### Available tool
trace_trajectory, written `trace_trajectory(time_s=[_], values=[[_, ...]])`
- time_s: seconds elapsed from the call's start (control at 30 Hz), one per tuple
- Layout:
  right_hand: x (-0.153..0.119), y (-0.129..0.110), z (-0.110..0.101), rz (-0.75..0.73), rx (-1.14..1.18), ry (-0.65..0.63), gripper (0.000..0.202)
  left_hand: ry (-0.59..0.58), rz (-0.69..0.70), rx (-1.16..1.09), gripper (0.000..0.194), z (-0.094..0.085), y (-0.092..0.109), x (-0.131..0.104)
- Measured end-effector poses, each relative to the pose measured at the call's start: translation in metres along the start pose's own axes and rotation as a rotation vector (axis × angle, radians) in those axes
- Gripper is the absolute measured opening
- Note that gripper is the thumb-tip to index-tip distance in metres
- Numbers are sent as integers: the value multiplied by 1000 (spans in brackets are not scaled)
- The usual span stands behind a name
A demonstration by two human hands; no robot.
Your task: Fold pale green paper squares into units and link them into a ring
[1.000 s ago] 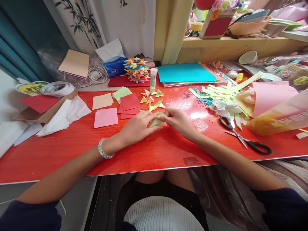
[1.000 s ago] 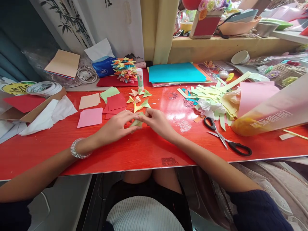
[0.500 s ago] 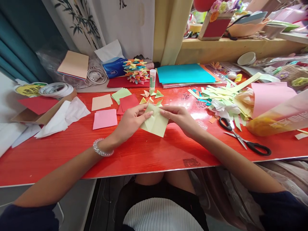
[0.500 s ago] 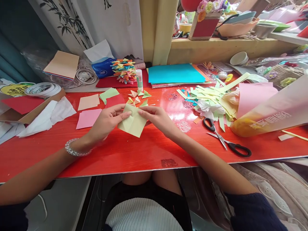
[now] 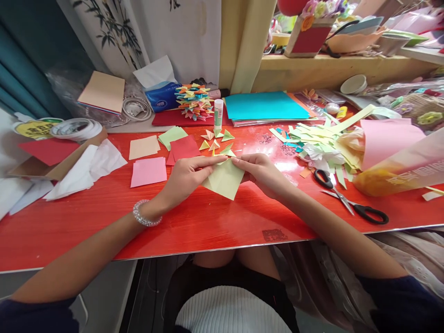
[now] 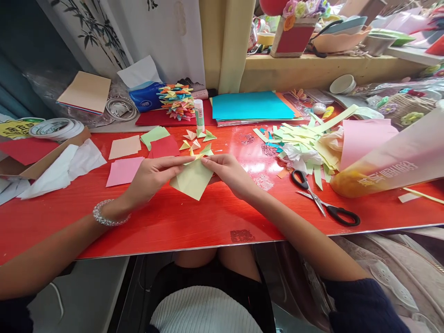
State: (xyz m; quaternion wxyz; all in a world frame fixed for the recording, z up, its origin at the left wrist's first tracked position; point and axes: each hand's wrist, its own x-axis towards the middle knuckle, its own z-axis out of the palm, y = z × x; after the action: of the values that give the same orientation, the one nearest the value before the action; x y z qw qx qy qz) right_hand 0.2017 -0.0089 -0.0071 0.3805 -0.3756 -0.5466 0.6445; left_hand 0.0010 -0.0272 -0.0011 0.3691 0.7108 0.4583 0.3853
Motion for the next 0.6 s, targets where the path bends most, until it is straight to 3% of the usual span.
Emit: trace_trajectory(time_s=[0.1, 0.4, 0.6], values=[[0, 1, 0, 7, 17, -12, 31, -25, 90, 101, 31, 0, 0, 0], [-1, 0, 5, -17, -10, 49, 33, -78, 184, 177, 32, 4, 3, -1], [-3, 1, 6, -159, -238, 73, 34, -58, -69, -65, 37, 4, 9, 1]])
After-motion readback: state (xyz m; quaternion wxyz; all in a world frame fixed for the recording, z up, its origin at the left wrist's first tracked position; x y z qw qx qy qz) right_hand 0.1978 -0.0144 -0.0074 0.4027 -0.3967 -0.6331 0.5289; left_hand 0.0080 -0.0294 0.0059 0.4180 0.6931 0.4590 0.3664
